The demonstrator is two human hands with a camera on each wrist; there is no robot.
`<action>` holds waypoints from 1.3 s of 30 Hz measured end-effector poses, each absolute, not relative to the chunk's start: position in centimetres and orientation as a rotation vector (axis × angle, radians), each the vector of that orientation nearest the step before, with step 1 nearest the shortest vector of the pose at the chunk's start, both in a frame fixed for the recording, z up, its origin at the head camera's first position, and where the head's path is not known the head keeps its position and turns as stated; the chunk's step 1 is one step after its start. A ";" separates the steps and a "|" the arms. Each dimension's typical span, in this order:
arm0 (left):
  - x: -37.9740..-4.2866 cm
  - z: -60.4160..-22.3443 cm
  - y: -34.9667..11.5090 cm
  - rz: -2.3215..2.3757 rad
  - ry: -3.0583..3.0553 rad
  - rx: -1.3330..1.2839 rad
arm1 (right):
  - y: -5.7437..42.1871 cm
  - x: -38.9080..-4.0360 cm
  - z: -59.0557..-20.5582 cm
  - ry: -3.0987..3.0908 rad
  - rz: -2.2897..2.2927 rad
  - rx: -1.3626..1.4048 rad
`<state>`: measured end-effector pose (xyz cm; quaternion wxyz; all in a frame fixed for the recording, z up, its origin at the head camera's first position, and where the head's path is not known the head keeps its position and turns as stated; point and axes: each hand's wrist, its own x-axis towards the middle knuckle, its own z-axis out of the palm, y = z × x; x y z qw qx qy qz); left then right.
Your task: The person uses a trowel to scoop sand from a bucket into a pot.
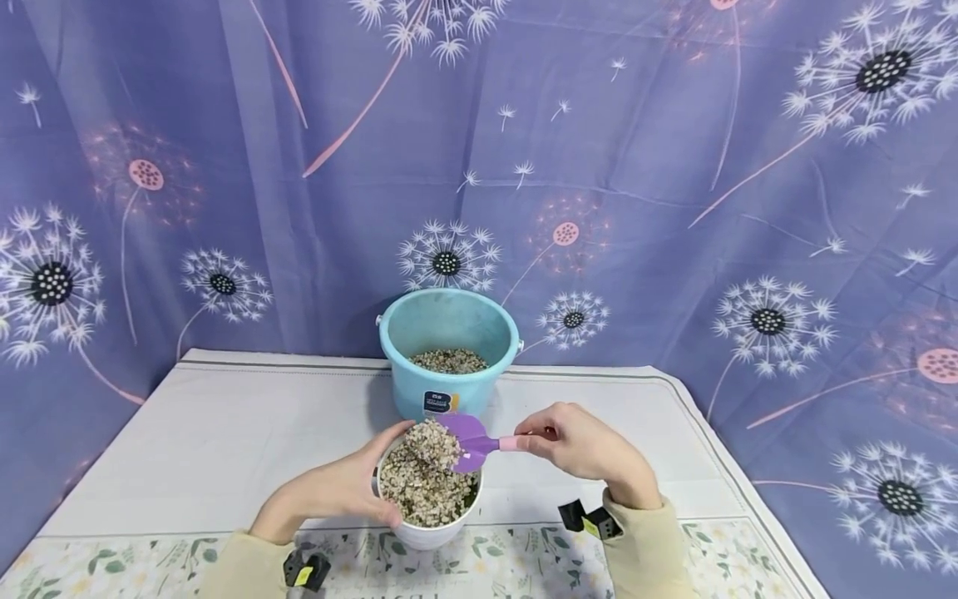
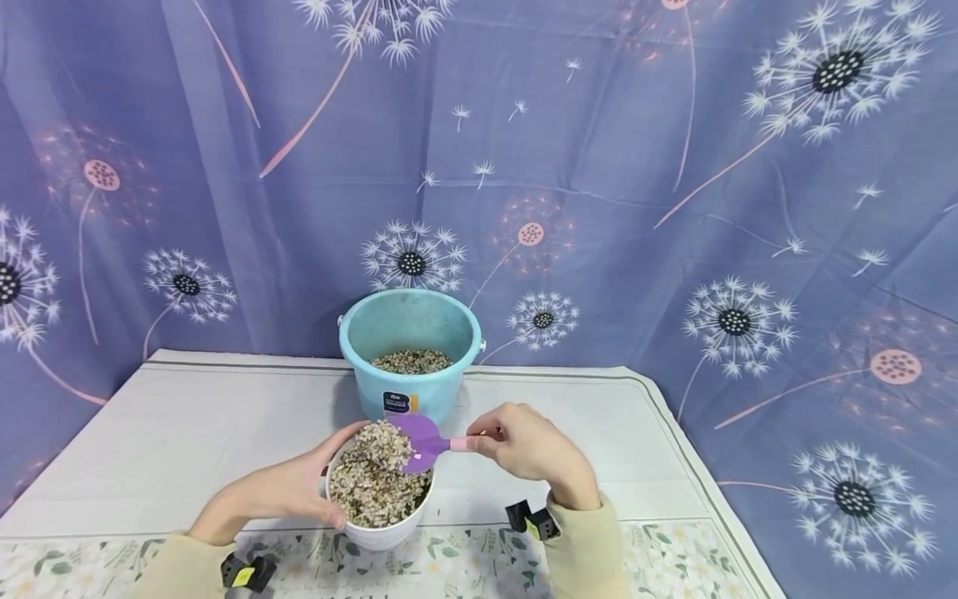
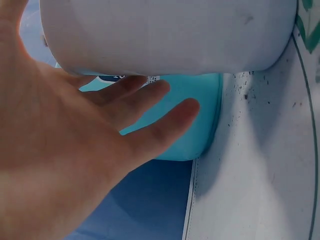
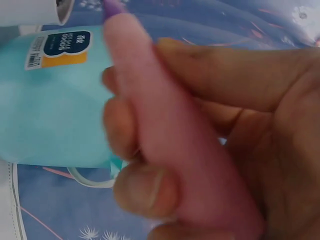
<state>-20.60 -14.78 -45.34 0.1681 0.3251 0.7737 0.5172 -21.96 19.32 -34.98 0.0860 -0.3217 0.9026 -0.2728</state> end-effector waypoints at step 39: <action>-20.6 -45.6 -14.4 1.520 2.145 0.893 | 16.9 -20.6 -36.2 3.172 -0.598 -0.803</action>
